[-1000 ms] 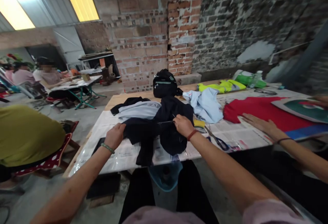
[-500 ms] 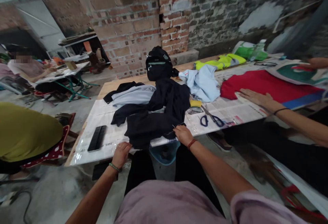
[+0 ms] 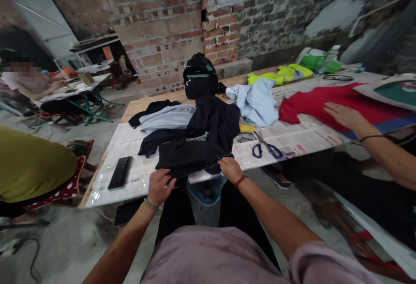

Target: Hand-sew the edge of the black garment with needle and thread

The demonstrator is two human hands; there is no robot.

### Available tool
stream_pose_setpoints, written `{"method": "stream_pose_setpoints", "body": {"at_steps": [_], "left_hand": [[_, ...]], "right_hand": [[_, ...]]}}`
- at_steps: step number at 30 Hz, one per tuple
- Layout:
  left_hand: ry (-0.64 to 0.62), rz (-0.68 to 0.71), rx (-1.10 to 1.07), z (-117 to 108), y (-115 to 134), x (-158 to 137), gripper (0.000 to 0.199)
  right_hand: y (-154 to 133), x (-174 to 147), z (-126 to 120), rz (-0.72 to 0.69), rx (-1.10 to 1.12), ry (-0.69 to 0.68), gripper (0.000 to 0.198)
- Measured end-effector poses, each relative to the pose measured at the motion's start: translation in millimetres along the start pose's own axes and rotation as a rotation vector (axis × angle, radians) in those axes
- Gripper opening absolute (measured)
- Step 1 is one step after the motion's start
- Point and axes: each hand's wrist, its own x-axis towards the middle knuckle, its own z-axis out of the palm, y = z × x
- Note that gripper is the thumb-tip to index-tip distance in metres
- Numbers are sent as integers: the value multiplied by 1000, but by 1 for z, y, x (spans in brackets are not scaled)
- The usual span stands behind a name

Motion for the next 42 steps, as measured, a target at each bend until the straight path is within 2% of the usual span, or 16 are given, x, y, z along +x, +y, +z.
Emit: {"method": "stream_pose_setpoints", "body": {"at_steps": [2, 5, 8, 12, 15, 20, 23, 27, 29, 32, 36, 39, 42], "left_hand": [[-33, 44, -50, 8, 17, 14, 26], [-160, 106, -88, 26, 40, 32, 39], [-225, 104, -97, 47, 49, 42, 38], [-265, -17, -219, 67, 42, 45, 19], [-312, -123, -382, 70, 31, 50, 17], [-468, -243, -486, 68, 19, 61, 17], [-437, -270, -529, 69, 17, 60, 18], [-363, -245, -552, 71, 19, 53, 18], [-363, -256, -561, 72, 19, 51, 18], [-357, -291, -590, 74, 19, 50, 18], [-321, -297, -630, 78, 18, 49, 18], [-312, -292, -627, 80, 17, 47, 18], [-309, -282, -610, 81, 16, 47, 18]], "right_hand": [[-1, 1, -1, 3, -5, -6, 24], [-2, 2, -3, 7, -10, -10, 24], [-3, 3, -5, -8, -22, -17, 24], [-2, 8, -11, -13, -16, -55, 23], [0, 18, -16, -14, 35, -138, 22], [2, 31, -21, 40, 120, -249, 20], [-1, 26, -29, 86, 231, -165, 24], [-20, 11, -46, 186, 378, 125, 29], [-37, 2, -49, 259, 465, 185, 31], [-67, -9, -41, 270, 620, 112, 31], [-99, -18, -14, 259, 776, -33, 31], [-111, -14, 2, 357, 863, -118, 34], [-113, -6, 11, 403, 847, -171, 28]]}}
